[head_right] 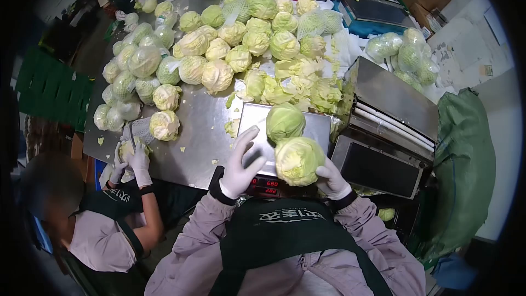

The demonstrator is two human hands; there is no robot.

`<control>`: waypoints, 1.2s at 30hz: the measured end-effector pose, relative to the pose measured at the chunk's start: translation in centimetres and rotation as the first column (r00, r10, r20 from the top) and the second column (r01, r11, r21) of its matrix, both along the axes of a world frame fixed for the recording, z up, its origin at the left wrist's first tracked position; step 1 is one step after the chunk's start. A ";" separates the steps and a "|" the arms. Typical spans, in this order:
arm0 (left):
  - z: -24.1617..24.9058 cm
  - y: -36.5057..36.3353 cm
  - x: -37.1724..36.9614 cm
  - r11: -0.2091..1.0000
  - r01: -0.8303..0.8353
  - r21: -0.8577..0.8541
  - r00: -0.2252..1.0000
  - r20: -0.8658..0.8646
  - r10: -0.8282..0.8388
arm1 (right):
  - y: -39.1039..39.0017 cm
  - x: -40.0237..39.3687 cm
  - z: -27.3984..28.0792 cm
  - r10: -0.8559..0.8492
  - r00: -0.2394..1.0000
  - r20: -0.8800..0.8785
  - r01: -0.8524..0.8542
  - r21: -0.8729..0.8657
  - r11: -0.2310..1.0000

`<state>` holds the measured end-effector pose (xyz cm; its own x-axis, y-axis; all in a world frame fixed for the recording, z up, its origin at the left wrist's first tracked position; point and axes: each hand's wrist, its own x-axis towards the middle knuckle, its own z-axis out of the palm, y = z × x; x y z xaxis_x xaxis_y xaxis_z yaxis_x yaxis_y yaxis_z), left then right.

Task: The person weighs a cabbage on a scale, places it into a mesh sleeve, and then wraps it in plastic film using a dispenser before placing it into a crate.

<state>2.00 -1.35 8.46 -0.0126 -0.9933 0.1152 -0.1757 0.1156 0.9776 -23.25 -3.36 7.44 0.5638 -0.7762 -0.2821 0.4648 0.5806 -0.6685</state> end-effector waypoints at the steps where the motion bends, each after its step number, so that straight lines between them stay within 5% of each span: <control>1: -1.3 -0.7 -0.3 0.997 -0.060 0.051 0.998 -0.024 0.062 | -0.1 -0.9 -0.4 -0.009 1.000 -0.001 0.009 0.001 1.000; 3: -2.0 -2.6 -0.8 0.989 -0.121 0.083 0.990 0.082 0.114 | -0.4 -2.4 -1.0 -0.074 0.962 -0.261 0.030 -0.171 0.985; 5: -2.9 -4.9 -1.8 0.993 -0.121 -0.003 0.972 0.200 0.119 | -1.0 -3.2 -1.0 -0.123 0.935 -0.334 0.069 -0.169 0.983; 9: -5.1 -8.0 -4.1 0.998 -0.060 -0.010 0.912 0.405 0.059 | -1.3 -3.0 -3.1 -0.377 0.635 -0.674 -0.064 -0.533 0.844; 11: -6.8 -8.6 -4.5 0.997 0.000 0.074 0.967 0.252 -0.018 | -1.1 -2.9 -3.3 -0.466 0.358 -0.809 -0.299 -0.573 0.763; 14: -7.2 -8.6 -4.2 0.983 0.007 0.184 0.996 -0.088 0.010 | -1.1 -3.3 -3.5 -0.413 0.400 -0.818 -0.223 -0.524 0.822; 17: -5.2 -7.3 -3.6 0.984 -0.142 0.104 0.979 0.158 0.125 | -1.2 -3.8 -3.8 -0.367 0.470 -0.803 -0.171 -0.491 0.854; 19: -6.9 -6.0 -3.0 0.972 -0.179 0.155 0.984 0.012 0.179 | -1.3 -4.2 -3.4 -0.336 0.505 -0.795 -0.149 -0.464 0.873; 21: -7.4 -4.4 -2.2 0.972 -0.198 0.127 0.963 0.211 0.169 | -1.5 -4.8 -3.0 -0.303 0.485 -0.820 -0.239 -0.458 0.856; 23: -6.9 -3.2 -2.5 0.981 -0.182 0.065 0.954 0.252 0.160 | -2.2 -6.0 -1.6 -0.339 0.489 -0.804 -0.221 -0.490 0.843; 25: -6.1 -2.4 -3.1 0.976 -0.169 0.136 0.967 0.215 0.137 | -3.8 -8.2 1.5 -0.240 0.441 -0.865 -0.403 -0.430 0.808; 28: -6.6 -2.2 -3.2 0.962 -0.190 0.195 0.968 0.199 0.151 | -8.6 -13.2 7.9 -0.347 0.462 -0.816 -0.506 -0.564 0.653; 31: -6.5 -2.0 -3.7 0.946 -0.216 0.243 0.974 0.124 0.191 | -15.4 -18.9 14.1 -0.429 0.286 -0.857 -0.516 -0.515 0.684; 33: -5.9 -1.8 -4.3 0.938 -0.224 0.263 0.974 0.085 0.209 | -21.9 -23.5 13.1 -0.526 0.341 -0.779 -0.487 -0.625 0.610; 36: -4.6 -1.2 -5.8 0.907 -0.317 0.278 0.947 0.035 0.321 | -32.3 -29.0 8.4 -0.545 0.248 -0.801 -0.528 -0.584 0.617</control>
